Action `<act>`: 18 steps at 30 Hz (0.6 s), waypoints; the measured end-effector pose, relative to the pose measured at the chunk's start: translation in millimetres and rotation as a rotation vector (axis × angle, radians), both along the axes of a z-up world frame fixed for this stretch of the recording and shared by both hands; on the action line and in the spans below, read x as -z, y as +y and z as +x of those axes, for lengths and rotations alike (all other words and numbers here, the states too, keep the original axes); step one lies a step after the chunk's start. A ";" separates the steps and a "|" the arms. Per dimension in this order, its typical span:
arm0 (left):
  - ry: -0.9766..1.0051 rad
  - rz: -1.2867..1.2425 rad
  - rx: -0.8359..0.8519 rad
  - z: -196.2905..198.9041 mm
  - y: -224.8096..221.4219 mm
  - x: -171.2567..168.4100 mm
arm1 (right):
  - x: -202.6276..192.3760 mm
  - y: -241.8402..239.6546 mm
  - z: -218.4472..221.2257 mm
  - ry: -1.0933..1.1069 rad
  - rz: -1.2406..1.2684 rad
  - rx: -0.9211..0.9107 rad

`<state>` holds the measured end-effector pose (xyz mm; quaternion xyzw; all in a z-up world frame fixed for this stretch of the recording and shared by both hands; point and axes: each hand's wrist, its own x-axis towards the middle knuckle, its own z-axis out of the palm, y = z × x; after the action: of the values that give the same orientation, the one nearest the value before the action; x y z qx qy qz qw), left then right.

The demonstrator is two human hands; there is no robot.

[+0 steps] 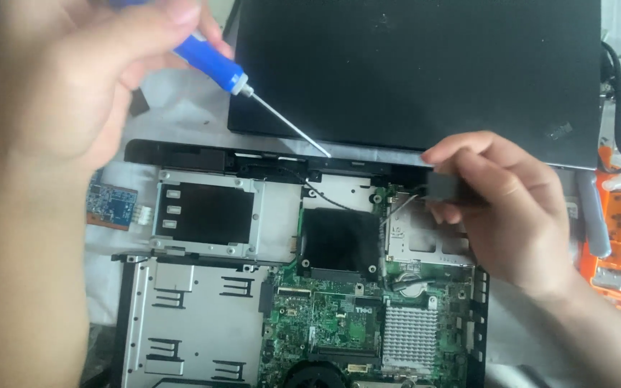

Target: Disassembling a laptop motherboard by unscrewing components, disconnecting cables, and removing the heatsink.

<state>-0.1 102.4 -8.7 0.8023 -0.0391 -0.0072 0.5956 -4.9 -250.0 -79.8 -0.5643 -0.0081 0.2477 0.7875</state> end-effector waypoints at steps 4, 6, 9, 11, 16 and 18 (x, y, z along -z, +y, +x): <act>-0.049 -0.013 0.104 0.9 -2.5 -4.7 | -0.6 -0.6 4.3 0.047 0.107 0.024; -0.018 -0.107 0.073 -0.3 0.2 -4.5 | 0.9 -2.7 6.0 0.066 0.171 0.013; 0.038 -0.102 0.076 -5.2 -7.9 -13.9 | 7.1 -6.1 7.5 0.022 0.187 -0.016; -0.016 0.036 0.152 -1.3 -15.2 -21.4 | 9.0 -7.1 9.1 0.000 0.228 -0.044; -0.190 0.600 0.470 4.6 -26.1 -28.1 | 14.5 -10.7 10.2 -0.010 0.302 -0.074; -0.088 0.635 0.493 4.1 -26.4 -22.4 | 14.9 -10.7 9.4 -0.001 0.275 -0.039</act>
<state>4.1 76.0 13.7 0.9125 -0.2516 -0.1272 0.2963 4.6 -260.8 -94.7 -0.4510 -0.0533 0.2593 0.8524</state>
